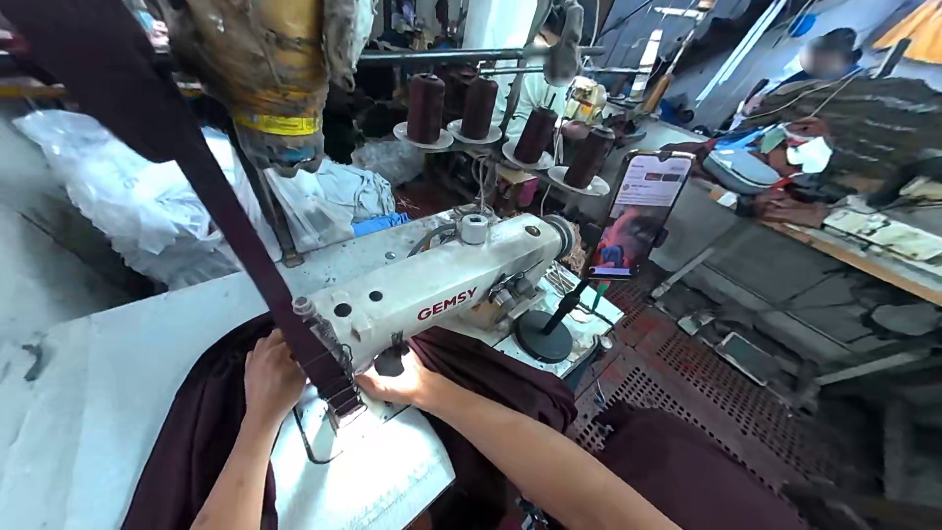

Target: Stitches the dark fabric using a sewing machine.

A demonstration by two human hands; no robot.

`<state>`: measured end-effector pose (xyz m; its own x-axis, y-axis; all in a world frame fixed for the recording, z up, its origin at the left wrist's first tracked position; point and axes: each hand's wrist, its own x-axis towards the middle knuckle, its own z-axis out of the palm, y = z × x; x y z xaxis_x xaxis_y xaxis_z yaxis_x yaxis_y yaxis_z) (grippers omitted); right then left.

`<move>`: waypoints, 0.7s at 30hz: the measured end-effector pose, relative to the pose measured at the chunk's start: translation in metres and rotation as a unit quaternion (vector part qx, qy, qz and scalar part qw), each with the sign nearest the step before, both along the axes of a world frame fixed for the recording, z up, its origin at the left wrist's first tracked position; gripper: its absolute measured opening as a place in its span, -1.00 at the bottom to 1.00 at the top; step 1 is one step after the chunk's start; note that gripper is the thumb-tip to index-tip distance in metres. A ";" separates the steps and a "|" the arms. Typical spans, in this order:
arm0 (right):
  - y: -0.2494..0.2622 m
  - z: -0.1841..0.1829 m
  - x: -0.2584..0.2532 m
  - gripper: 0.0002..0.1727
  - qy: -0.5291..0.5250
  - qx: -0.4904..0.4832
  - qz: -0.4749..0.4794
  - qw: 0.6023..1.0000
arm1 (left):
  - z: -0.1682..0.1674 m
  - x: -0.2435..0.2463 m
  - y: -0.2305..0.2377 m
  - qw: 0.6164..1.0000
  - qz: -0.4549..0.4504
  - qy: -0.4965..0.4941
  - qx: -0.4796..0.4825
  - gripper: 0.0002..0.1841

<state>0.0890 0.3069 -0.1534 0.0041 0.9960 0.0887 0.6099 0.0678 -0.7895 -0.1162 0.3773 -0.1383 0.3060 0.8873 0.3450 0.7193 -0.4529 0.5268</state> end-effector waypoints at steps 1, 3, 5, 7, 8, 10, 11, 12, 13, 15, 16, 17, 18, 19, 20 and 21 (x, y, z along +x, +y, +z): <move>-0.011 0.010 0.003 -0.44 -0.019 -0.007 -0.031 0.999 | 0.004 -0.001 -0.003 1.000 0.004 -0.006 -0.029 -0.74; -0.041 0.030 0.011 -0.46 -0.148 -0.043 -0.048 0.987 | 0.007 -0.011 -0.015 0.997 0.006 -0.038 -0.072 -0.73; -0.076 0.022 0.020 -0.47 -0.231 -0.002 -0.039 0.972 | 0.000 -0.031 -0.036 0.992 0.012 -0.089 -0.089 -0.63; -0.111 0.015 0.021 -0.49 -0.194 0.032 -0.012 0.980 | 0.008 -0.052 -0.069 0.974 0.038 -0.134 -0.177 -0.52; -0.126 0.014 0.016 -0.52 -0.171 0.042 0.029 0.984 | 0.020 -0.061 -0.091 0.956 0.063 -0.141 -0.248 -0.46; -0.145 0.029 -0.004 -0.64 -0.133 0.056 0.143 0.979 | 0.051 -0.076 -0.137 0.907 0.122 -0.132 -0.382 -0.31; -0.149 0.043 -0.016 -0.68 -0.111 0.057 0.198 0.972 | 0.062 -0.081 -0.157 0.892 0.143 -0.127 -0.410 -0.27; -0.148 0.061 -0.029 -0.66 -0.090 0.056 0.243 0.964 | 0.075 -0.087 -0.175 0.883 0.159 -0.130 -0.423 -0.25; -0.143 0.080 -0.042 -0.61 -0.070 0.061 0.272 0.958 | 0.088 -0.092 -0.192 0.882 0.159 -0.133 -0.423 -0.26; -0.125 0.112 -0.068 -0.60 -0.056 0.083 0.299 0.949 | 0.111 -0.105 -0.221 0.905 0.104 -0.118 -0.395 -0.36; -0.112 0.120 -0.080 -0.65 -0.069 0.093 0.315 0.942 | 0.120 -0.112 -0.234 0.922 0.055 -0.103 -0.368 -0.44; -0.101 0.125 -0.092 -0.69 -0.092 0.087 0.345 0.930 | 0.128 -0.116 -0.246 0.940 0.005 -0.089 -0.329 -0.50; -0.094 0.127 -0.101 -0.72 -0.108 0.065 0.398 0.908 | 0.139 -0.117 -0.255 0.950 -0.046 -0.081 -0.300 -0.51; -0.094 0.128 -0.110 -0.79 -0.095 0.038 0.466 0.879 | 0.152 -0.117 -0.261 0.954 -0.085 -0.077 -0.277 -0.51; -0.105 0.127 -0.115 -0.88 -0.056 0.003 0.528 0.847 | 0.164 -0.116 -0.266 0.956 -0.110 -0.073 -0.261 -0.51; -0.124 0.127 -0.116 -0.85 -0.029 -0.041 0.563 0.825 | 0.173 -0.117 -0.268 0.957 -0.126 -0.072 -0.252 -0.51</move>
<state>-0.0273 0.1825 -0.0263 -0.9295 0.3687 -0.0113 0.2339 0.5655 -0.7909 -0.2329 0.1091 0.0349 0.5136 0.8564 -0.0526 0.5250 -0.2653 0.8087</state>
